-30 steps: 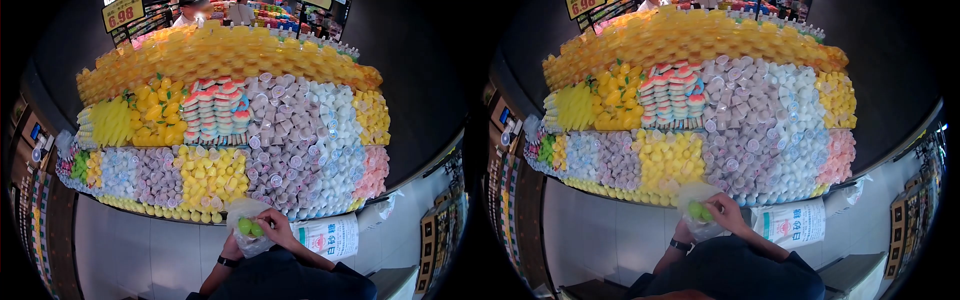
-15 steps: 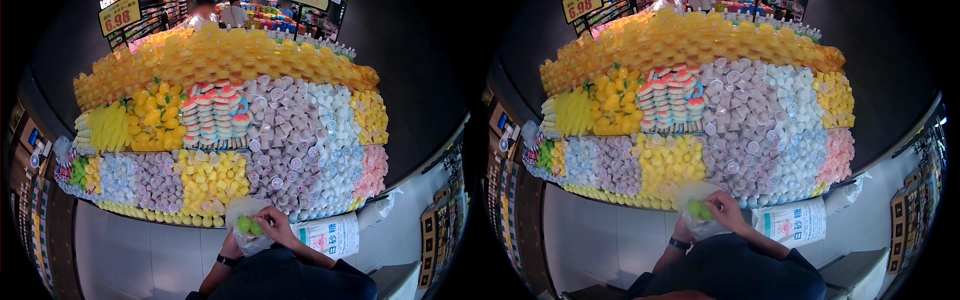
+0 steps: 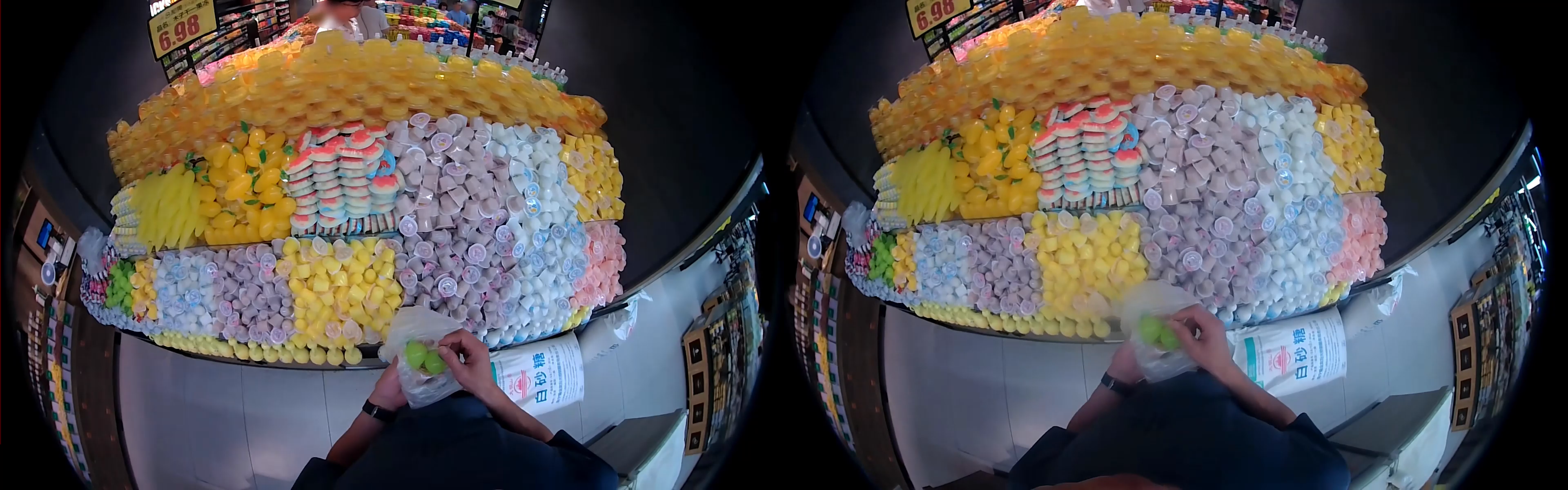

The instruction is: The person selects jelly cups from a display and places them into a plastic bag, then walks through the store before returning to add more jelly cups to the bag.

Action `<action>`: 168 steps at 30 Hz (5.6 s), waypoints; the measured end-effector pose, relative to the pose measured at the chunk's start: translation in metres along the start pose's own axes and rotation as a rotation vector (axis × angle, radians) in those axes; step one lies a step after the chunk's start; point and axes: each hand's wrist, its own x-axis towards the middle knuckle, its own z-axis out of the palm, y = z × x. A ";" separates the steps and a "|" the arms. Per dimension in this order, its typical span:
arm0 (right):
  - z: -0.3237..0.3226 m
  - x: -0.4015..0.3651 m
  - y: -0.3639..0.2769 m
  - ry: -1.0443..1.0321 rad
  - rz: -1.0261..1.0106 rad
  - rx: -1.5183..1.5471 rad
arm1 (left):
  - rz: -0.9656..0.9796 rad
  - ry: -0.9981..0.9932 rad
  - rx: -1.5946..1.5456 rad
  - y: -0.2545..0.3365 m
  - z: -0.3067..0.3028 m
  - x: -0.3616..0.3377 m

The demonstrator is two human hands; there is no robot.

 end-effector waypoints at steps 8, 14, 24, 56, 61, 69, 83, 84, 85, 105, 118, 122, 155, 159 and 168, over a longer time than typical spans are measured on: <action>-0.002 -0.003 0.012 -0.024 -0.011 0.006 | 0.032 0.004 -0.042 -0.004 0.009 -0.006; 0.004 0.009 0.015 -0.118 -0.065 0.081 | 0.087 0.067 -0.085 -0.008 0.005 -0.008; -0.038 0.043 0.040 -0.127 -0.146 0.124 | -0.012 0.066 -0.477 -0.035 0.005 0.040; -0.072 0.071 0.052 -0.054 -0.114 0.140 | -0.077 0.091 -0.534 -0.021 0.015 0.101; -0.070 0.071 0.048 -0.040 -0.121 0.134 | -0.084 0.090 -0.525 -0.020 0.013 0.101; -0.075 0.067 0.049 -0.057 -0.098 0.118 | -0.081 0.089 -0.530 -0.020 0.021 0.098; -0.089 0.070 0.056 -0.273 -0.077 0.222 | 0.090 0.210 -0.528 -0.041 0.051 0.081; -0.087 0.071 0.058 -0.324 -0.081 0.223 | 0.112 0.223 -0.512 -0.043 0.050 0.080; -0.085 0.072 0.061 -0.338 -0.098 0.225 | 0.147 0.252 -0.526 -0.045 0.050 0.078; 0.032 0.039 0.038 -0.544 -0.157 0.209 | 0.325 0.458 -0.709 -0.032 0.012 -0.060; 0.179 -0.016 -0.016 -0.736 -0.214 0.142 | 0.598 0.364 -0.847 -0.013 -0.054 -0.204; 0.218 -0.024 -0.045 -0.800 -0.344 -0.007 | 0.506 0.702 -0.747 0.002 -0.056 -0.231; 0.243 0.112 -0.038 -0.748 -0.269 0.205 | 0.353 0.717 -0.659 0.092 -0.148 -0.124; 0.256 0.120 -0.040 -0.708 -0.209 0.191 | 0.307 0.635 -0.614 0.110 -0.169 -0.119; 0.340 0.117 -0.062 -0.451 -0.256 0.049 | 0.202 0.477 -0.564 0.155 -0.263 -0.154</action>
